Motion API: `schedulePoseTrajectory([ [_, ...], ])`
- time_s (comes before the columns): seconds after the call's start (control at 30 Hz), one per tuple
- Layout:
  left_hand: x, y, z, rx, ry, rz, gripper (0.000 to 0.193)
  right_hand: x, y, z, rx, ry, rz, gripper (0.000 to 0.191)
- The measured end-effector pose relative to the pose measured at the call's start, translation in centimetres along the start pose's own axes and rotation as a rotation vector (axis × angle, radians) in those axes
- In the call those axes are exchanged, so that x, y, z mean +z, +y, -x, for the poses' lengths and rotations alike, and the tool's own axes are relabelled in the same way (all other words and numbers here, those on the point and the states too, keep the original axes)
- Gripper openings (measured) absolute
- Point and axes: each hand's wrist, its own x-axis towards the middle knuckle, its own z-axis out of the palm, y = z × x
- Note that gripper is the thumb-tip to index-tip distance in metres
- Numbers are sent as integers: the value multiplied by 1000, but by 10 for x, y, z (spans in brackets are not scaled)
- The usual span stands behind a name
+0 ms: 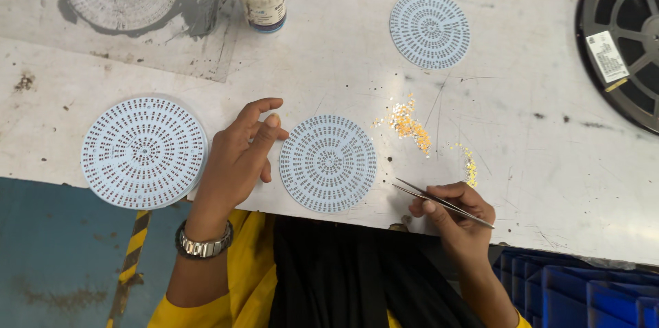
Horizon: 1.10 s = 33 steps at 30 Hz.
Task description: The person applies a gray paste to circular perforated discs on a workbench, then uses tweezers to pick up small yellow components and place them onto the discs. The person handles the discs and components one at a time, arranging them on the table.
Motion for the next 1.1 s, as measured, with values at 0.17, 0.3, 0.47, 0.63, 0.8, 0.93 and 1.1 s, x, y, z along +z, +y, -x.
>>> schedulePoseTrajectory([
  [0.17,3,9,-15,-11,-61,-60,60,7,-9,-4,-18,-30,-161,22],
  [0.3,5,14,-28,-29,-103,-96,63,20,-22,-14,-55,-157,-532,30],
  [0.47,3,21,-39,-53,-151,-99,64,46,-32,-16,60,-191,-591,36],
  [0.63,-12,24,-26,21,60,-260,68,64,-35,-6,81,-350,-662,36],
  [0.8,-13,15,-9,-91,77,-233,68,48,-37,-20,-3,-213,-640,35],
  [0.93,0,12,-23,-61,-7,-121,69,41,-26,-18,-21,-229,-623,36],
  [1.1,14,25,-48,-47,-133,-166,69,27,-9,-4,-135,-83,-463,33],
])
